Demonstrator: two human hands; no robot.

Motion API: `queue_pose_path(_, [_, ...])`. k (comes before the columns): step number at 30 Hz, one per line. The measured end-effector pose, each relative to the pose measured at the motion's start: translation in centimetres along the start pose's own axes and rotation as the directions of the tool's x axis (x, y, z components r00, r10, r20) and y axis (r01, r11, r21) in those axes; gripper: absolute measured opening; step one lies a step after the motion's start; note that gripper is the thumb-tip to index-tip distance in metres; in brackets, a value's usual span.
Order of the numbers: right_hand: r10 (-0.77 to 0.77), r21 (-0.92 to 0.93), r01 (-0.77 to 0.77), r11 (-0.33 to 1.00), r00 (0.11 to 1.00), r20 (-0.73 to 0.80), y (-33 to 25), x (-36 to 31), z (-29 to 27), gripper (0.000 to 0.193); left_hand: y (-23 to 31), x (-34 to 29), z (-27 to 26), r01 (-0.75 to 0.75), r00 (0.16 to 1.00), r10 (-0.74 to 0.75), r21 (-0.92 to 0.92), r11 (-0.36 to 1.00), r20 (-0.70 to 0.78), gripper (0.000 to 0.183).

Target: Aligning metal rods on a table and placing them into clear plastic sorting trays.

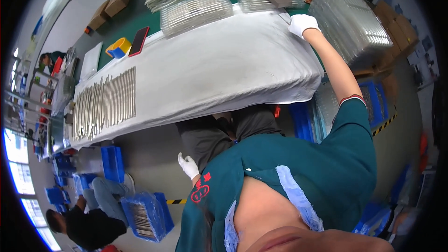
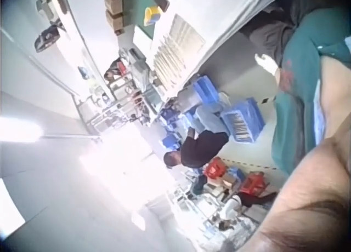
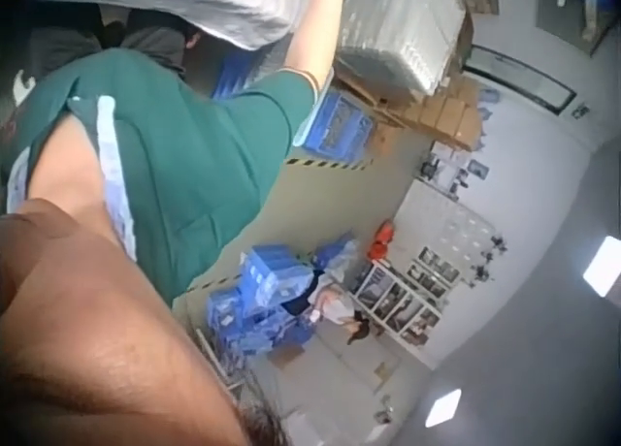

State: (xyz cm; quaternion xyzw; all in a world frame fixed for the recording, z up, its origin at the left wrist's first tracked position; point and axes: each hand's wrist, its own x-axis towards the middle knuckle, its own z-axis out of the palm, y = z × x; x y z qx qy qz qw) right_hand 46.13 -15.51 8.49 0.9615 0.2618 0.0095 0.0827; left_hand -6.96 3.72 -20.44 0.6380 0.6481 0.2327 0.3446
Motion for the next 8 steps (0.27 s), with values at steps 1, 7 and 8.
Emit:
queue_pose_path(1, [-0.004, 0.03, 0.005, 1.0, 0.999, -0.042, -0.7, 0.7, -0.2, 0.029, -1.2, -0.3, -0.3, -0.001, 0.999, 0.0, 0.022, 1.0, 0.054, 0.044])
queue_pose_path(7, [-0.035, 0.01, 0.035, 0.999, 0.999, -0.031, -1.1, 4.8, 1.2, 0.036, -20.0, -2.9, 1.4, 0.208, 0.978, -0.197, 0.225, 0.952, -0.068, 0.057])
queue_pose_path(8, [-0.026, 0.006, 0.026, 1.0, 1.0, 0.009, -0.1, 5.6, 1.7, 0.04, -24.2, -3.3, 1.9, 0.274, 0.962, -0.268, 0.192, 0.943, -0.057, 0.058])
